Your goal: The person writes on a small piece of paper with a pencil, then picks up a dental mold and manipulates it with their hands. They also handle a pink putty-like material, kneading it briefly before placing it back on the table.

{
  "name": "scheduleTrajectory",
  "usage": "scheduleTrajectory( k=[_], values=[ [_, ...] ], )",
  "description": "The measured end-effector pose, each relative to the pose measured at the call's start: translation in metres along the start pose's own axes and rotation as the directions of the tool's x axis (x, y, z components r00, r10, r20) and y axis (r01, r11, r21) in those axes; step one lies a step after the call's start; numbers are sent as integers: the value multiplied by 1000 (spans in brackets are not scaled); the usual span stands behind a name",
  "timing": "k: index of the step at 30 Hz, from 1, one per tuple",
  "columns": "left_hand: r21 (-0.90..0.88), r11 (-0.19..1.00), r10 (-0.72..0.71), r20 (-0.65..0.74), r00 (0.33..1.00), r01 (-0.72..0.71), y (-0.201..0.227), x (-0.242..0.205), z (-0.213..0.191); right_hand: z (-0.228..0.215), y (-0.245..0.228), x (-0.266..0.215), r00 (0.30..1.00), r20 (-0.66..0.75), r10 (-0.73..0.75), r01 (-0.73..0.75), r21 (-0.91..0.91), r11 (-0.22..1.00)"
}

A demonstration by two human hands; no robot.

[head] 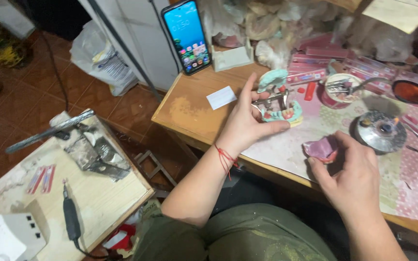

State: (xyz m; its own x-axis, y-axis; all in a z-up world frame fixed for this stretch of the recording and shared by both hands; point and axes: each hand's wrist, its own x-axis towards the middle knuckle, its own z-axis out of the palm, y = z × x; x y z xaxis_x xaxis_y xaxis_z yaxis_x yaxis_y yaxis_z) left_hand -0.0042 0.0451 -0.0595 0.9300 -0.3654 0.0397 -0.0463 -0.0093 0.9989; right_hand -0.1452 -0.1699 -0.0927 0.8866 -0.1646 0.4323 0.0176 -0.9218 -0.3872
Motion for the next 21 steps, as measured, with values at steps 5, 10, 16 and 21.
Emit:
scheduleTrajectory(
  k=[5, 10, 16, 21],
  values=[
    [656, 688, 434, -29, 900, -310, -18, -55, -28, 3, 0, -2, 1000, 17, 9, -9, -18, 1000],
    [862, 371, 485, 136, 864, -344, -74, -79, -78, 5, 8, -4, 1000, 7, 27, -27, 23, 999],
    [983, 174, 539, -141, 831, 54, -35, -81, -137, 1, 7, -1, 996, 38, 86, -89, 89, 992],
    [674, 196, -347, -632, 693, 713, 11, -88, -133, -1, 21, -4, 999, -39, -26, 35, 240, 970]
  ],
)
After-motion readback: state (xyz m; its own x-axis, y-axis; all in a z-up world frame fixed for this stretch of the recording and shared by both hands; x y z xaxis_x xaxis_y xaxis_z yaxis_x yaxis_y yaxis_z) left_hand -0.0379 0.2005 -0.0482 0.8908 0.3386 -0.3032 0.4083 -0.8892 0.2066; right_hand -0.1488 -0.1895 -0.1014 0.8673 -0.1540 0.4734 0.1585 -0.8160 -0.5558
